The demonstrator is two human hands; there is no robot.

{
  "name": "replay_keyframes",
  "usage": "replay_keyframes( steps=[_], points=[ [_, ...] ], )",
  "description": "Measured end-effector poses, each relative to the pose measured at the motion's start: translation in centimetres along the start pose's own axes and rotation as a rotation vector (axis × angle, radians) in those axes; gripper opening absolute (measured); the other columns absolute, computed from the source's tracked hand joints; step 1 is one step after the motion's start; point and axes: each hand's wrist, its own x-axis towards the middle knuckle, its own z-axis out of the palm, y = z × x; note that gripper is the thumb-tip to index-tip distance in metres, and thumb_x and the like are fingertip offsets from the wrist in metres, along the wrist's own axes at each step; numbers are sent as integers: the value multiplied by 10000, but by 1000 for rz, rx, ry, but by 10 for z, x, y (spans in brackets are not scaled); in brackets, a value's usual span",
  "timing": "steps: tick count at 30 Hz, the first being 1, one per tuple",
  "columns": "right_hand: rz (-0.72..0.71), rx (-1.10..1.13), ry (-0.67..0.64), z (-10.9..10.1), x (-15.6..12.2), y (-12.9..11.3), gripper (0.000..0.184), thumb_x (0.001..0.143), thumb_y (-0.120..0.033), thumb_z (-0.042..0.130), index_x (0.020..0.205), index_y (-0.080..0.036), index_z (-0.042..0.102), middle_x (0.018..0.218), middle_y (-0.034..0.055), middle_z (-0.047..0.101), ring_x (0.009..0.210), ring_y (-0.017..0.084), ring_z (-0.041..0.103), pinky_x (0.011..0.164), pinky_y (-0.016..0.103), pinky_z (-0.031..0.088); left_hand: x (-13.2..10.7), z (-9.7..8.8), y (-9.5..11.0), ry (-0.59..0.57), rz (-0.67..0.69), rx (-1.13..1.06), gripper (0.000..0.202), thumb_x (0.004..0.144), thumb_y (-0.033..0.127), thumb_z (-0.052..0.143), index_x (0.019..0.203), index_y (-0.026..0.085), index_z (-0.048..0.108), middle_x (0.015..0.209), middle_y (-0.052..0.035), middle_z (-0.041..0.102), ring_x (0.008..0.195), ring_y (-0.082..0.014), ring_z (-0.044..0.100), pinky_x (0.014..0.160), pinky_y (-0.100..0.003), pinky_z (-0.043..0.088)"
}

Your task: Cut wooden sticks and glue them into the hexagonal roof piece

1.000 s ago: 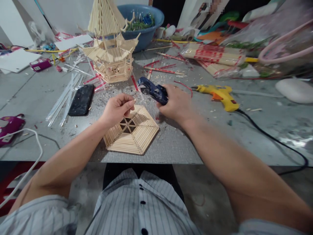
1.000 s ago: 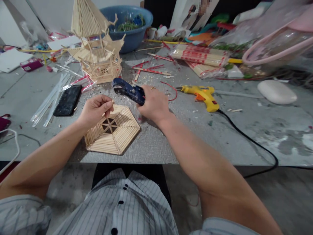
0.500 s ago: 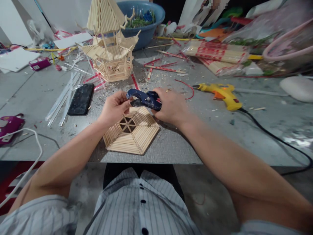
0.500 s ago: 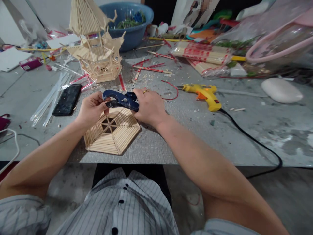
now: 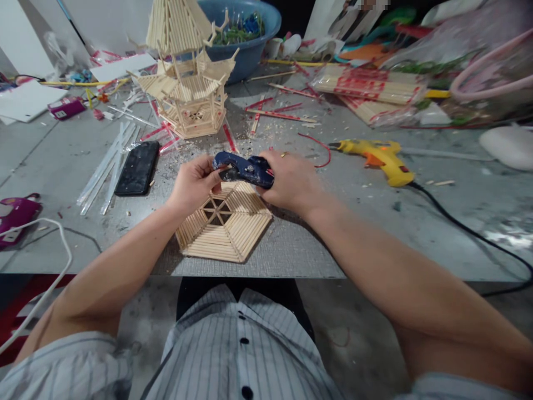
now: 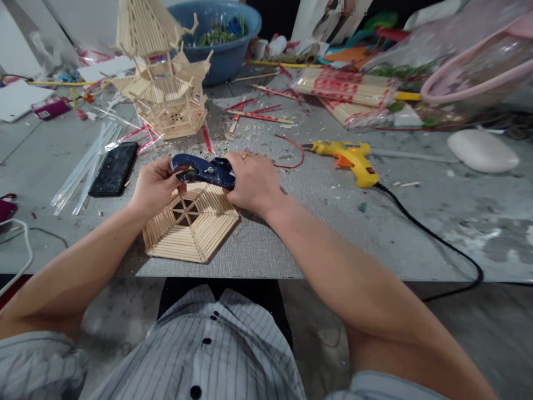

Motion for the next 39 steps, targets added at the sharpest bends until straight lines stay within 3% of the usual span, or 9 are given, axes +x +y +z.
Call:
replay_keyframes(
  steps=[5, 11, 24, 32, 39],
  points=[
    [-2, 5, 10, 0, 0, 0, 467, 710, -302, 552, 1150, -149, 585, 972, 132, 672, 831, 279, 580, 700, 359, 361, -2, -3, -2, 17, 55, 123, 264, 776, 266, 626, 545, 170, 542, 434, 38, 550, 407, -45, 470, 439, -191, 360],
    [-4, 9, 9, -1, 0, -1, 450, 720, -297, 554, 1145, -151, 582, 979, 141, 671, 847, 294, 586, 718, 375, 371, -2, -3, -1, 16, 70, 158, 283, 792, 297, 616, 546, 179, 541, 436, 36, 553, 406, -49, 465, 435, -199, 354],
    [21, 11, 6, -1, -2, -1, 397, 735, -293, 537, 1104, -159, 599, 951, 140, 682, 840, 299, 604, 701, 379, 385, -3, -1, 4, 31, 26, 101, 202, 730, 128, 609, 548, 175, 534, 420, 58, 537, 385, -40, 468, 421, -178, 360],
    [67, -13, -12, -1, -3, -3, 375, 755, -317, 508, 1078, -158, 612, 922, 142, 693, 767, 274, 613, 622, 341, 361, -3, -1, 3, 17, 13, 109, 152, 712, 160, 628, 573, 164, 568, 443, 52, 559, 378, -39, 495, 397, -152, 374],
    [118, 30, -38, 1, -1, -4, 365, 752, -341, 532, 1058, -166, 629, 916, 137, 695, 814, 298, 634, 655, 365, 393, -2, 0, 9, -9, -6, 8, 191, 704, 189, 686, 577, 161, 546, 446, 50, 552, 374, -36, 494, 389, -145, 368]
  ],
)
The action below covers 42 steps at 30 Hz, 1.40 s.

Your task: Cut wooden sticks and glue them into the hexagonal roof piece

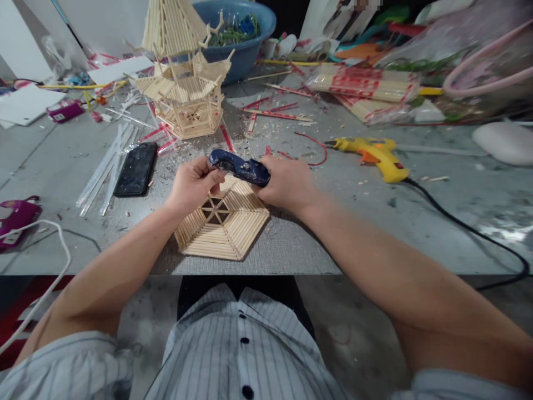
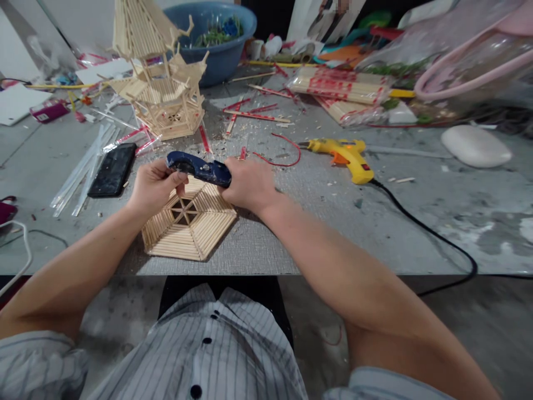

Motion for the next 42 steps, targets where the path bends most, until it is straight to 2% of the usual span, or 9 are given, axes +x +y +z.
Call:
replay_keyframes(
  steps=[3, 6, 11, 16, 26, 42],
  points=[
    [-33, 73, 67, 1, 5, 6, 466, 725, -309, 544, 1168, -172, 584, 1016, 131, 686, 902, 312, 619, 720, 388, 414, 1, 1, 1, 11, 13, -55, 173, 706, 205, 711, 621, 160, 568, 460, 54, 551, 395, -32, 500, 406, -138, 380],
    [-44, 82, 93, 1, 7, 11, 556, 703, -284, 547, 1237, -131, 528, 1057, 156, 664, 930, 324, 601, 749, 402, 409, 1, 2, 1, 38, 23, -89, 132, 694, 148, 698, 645, 160, 576, 477, 65, 542, 406, -26, 501, 409, -131, 385],
    [-98, 28, 48, 0, 5, 9, 560, 697, -279, 557, 1230, -113, 513, 1053, 175, 647, 912, 323, 591, 749, 401, 390, 3, 4, -1, 67, 17, -142, 185, 648, 36, 653, 617, 167, 526, 496, 85, 536, 397, -21, 510, 404, -126, 403],
    [-138, 4, 88, 4, 4, 5, 527, 688, -282, 560, 1186, -110, 528, 1008, 161, 647, 884, 310, 585, 748, 392, 378, 5, 4, -6, 87, 39, -175, 209, 627, 12, 629, 601, 173, 499, 461, 96, 506, 389, -29, 526, 384, -118, 396],
    [-173, 9, 108, 5, 2, 4, 490, 695, -261, 540, 1168, -137, 538, 1016, 147, 653, 878, 292, 577, 759, 384, 369, 5, 3, -11, 59, 85, -113, 171, 643, 137, 672, 605, 183, 512, 462, 79, 545, 380, -49, 530, 381, -152, 409],
    [-133, -12, 63, 2, 0, 4, 444, 723, -284, 533, 1135, -130, 596, 991, 150, 675, 854, 296, 607, 746, 387, 391, 4, 2, -11, 72, 99, -82, 168, 606, 182, 676, 582, 181, 510, 457, 77, 541, 375, -39, 514, 381, -148, 401]
  ],
)
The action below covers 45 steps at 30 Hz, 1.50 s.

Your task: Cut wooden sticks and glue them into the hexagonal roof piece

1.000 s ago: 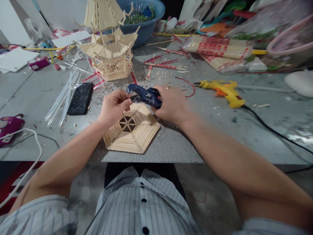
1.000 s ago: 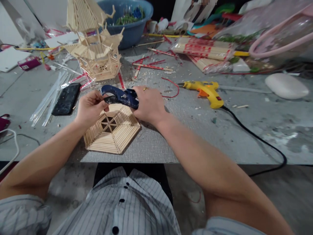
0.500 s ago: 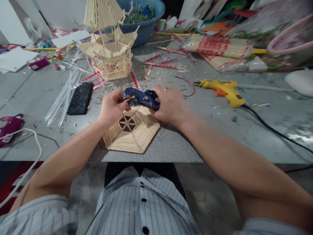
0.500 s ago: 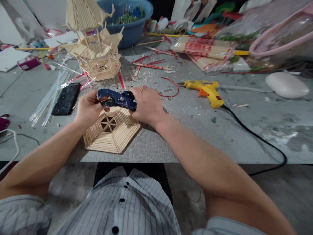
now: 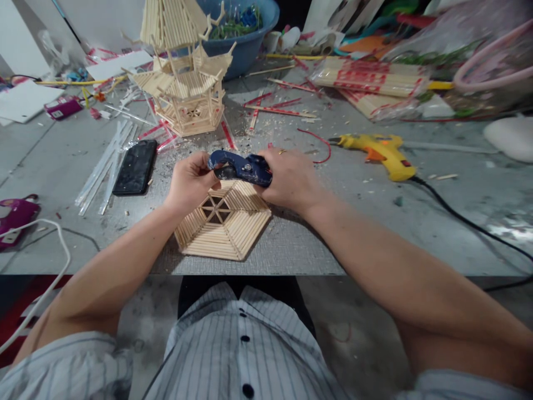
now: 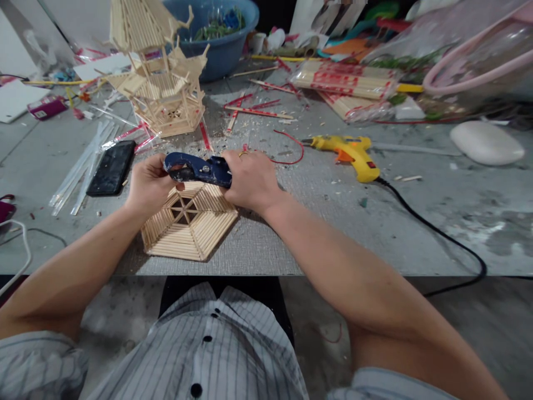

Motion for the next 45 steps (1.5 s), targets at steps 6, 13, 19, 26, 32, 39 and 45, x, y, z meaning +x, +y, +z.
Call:
replay_keyframes(
  steps=[6, 13, 19, 26, 32, 39, 45],
  points=[
    [61, -3, -43, -4, -1, -3, 404, 731, -312, 547, 1098, -157, 612, 919, 137, 694, 807, 296, 621, 657, 357, 376, 0, -2, 4, 0, -11, 56, 189, 616, 203, 694, 563, 179, 514, 443, 69, 552, 383, -42, 520, 390, -147, 399],
    [91, -24, -64, -6, -2, -5, 376, 757, -329, 525, 1075, -153, 621, 908, 141, 696, 789, 292, 626, 629, 346, 367, -1, -4, 5, -15, 5, 83, 176, 623, 202, 699, 563, 172, 537, 439, 56, 566, 392, -51, 528, 399, -155, 400],
    [-9, -3, -18, -3, 1, -1, 475, 713, -282, 542, 1156, -116, 590, 1011, 158, 675, 864, 301, 609, 724, 376, 392, -1, -6, 4, -32, 43, 138, 217, 680, 271, 700, 554, 171, 554, 452, 43, 586, 406, -50, 533, 413, -160, 409],
    [-15, -7, 8, -1, 1, 0, 447, 711, -294, 534, 1128, -145, 587, 980, 144, 675, 820, 283, 588, 715, 374, 383, -1, -6, 5, -30, 40, 177, 234, 685, 270, 705, 538, 181, 546, 452, 38, 591, 399, -51, 530, 407, -161, 433],
    [17, 14, -23, -1, 0, 0, 381, 730, -292, 532, 1080, -158, 600, 940, 149, 681, 797, 301, 604, 670, 382, 381, -1, -5, 9, -22, 29, 151, 223, 661, 239, 715, 547, 176, 534, 436, 48, 572, 390, -44, 528, 396, -145, 419],
    [79, -18, -17, -3, -3, -5, 317, 719, -318, 551, 993, -180, 629, 839, 114, 694, 719, 265, 600, 574, 329, 329, -1, -6, 9, -45, 3, 136, 239, 644, 280, 759, 564, 170, 563, 432, 46, 565, 383, -53, 525, 385, -154, 405],
    [115, 81, 28, 0, 5, 3, 432, 699, -286, 553, 1117, -186, 593, 964, 126, 676, 868, 304, 601, 681, 381, 397, -1, -4, 11, -26, 5, 152, 129, 708, 259, 708, 638, 169, 648, 470, 34, 606, 422, -58, 559, 447, -165, 446]
  ],
)
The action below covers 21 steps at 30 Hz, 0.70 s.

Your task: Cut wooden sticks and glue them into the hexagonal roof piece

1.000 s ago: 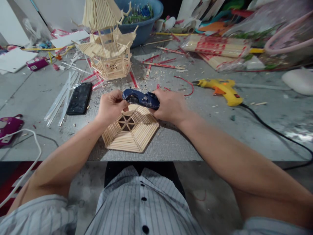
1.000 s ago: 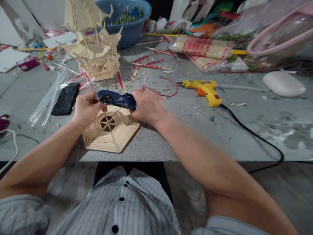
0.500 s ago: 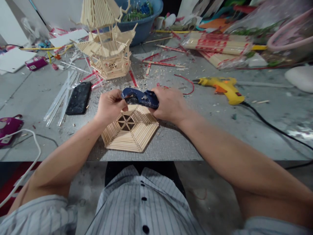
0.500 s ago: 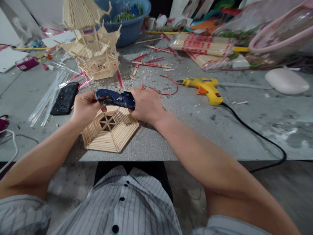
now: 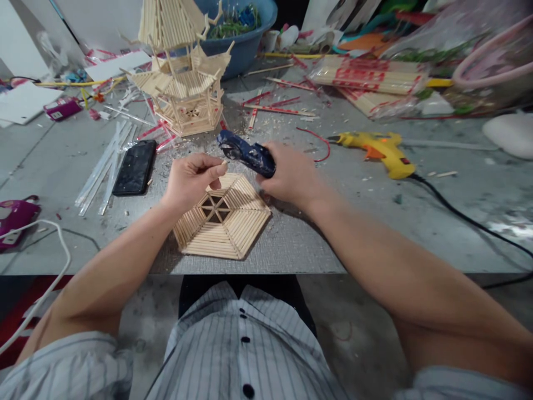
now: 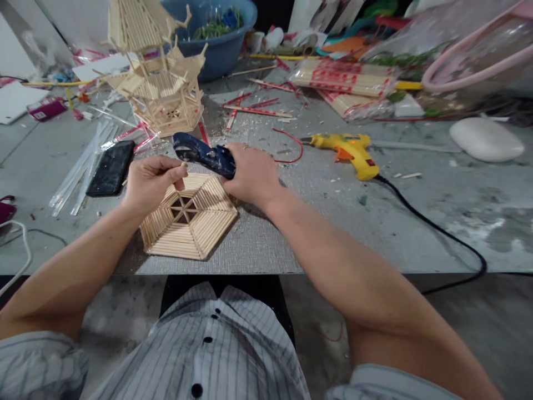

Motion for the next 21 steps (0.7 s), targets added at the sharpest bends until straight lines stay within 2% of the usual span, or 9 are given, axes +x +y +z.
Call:
replay_keyframes(
  steps=[4, 13, 21],
  points=[
    [-92, 22, 4, 1, 4, 7, 547, 689, -270, 555, 1226, -172, 516, 1070, 145, 641, 955, 325, 580, 755, 416, 403, 1, 0, -1, -23, 9, -1, 93, 722, 247, 697, 683, 174, 655, 486, 35, 617, 442, -66, 579, 477, -174, 476],
    [-145, -43, -12, -2, -2, -1, 537, 701, -279, 538, 1221, -143, 528, 1063, 148, 648, 912, 302, 575, 783, 402, 378, 2, 3, -12, -22, 32, -113, 110, 683, 148, 662, 644, 192, 568, 517, 53, 620, 438, -66, 592, 430, -162, 463],
    [-139, -44, -40, -2, -4, -2, 509, 714, -277, 535, 1209, -162, 543, 1033, 141, 664, 859, 291, 580, 759, 400, 380, 1, 0, -13, -4, 42, -13, 127, 703, 189, 657, 608, 186, 574, 503, 46, 602, 428, -64, 575, 409, -169, 438]
  ],
)
